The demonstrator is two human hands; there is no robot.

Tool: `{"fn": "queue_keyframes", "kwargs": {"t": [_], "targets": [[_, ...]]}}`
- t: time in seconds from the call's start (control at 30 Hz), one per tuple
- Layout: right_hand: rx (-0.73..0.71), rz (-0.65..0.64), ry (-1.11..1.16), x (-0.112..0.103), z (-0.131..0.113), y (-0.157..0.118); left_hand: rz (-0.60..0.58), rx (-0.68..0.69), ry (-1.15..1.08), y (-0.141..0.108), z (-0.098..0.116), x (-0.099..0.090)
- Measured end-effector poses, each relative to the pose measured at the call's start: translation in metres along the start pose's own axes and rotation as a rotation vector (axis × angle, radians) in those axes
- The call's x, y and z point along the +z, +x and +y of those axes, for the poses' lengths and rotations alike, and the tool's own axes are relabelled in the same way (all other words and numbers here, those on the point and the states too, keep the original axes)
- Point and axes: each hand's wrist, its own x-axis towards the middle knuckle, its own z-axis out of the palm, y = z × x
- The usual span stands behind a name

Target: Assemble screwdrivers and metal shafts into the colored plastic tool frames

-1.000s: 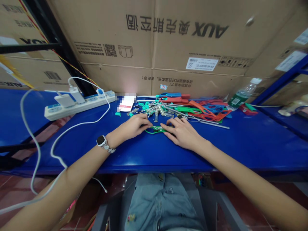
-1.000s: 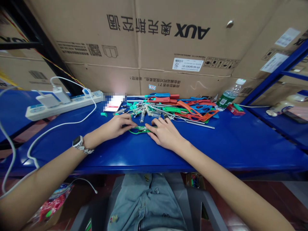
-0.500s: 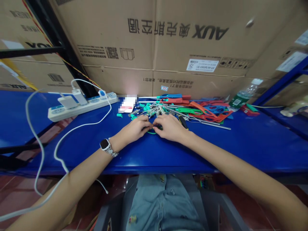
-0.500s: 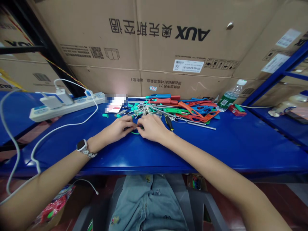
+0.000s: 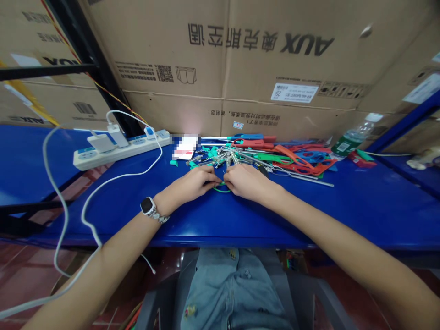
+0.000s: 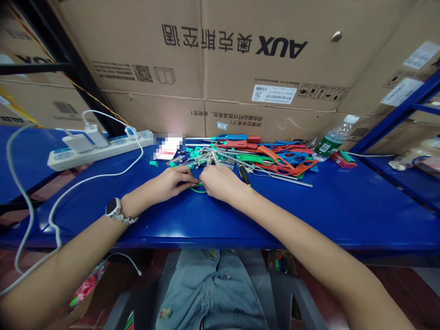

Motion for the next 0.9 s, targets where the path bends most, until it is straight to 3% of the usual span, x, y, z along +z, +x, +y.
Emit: {"fn": "queue_keyframes", "kwargs": {"t": [0.3, 0.5, 0.9], "targets": [[0.015, 0.019, 0.022, 0.006, 0.002, -0.010, 0.034, -0.033, -0.001, 0.001, 0.003, -0.001], [-0.008, 0.113, 0.155, 0.015, 0.007, -0.014, 0.049, -0.089, -0.015, 0.000, 0.003, -0.002], [-0.144, 0.147, 0.097, 0.024, 0.016, -0.025, -0.002, 0.049, 0.177, -0.012, 0.018, -0.010]]}}
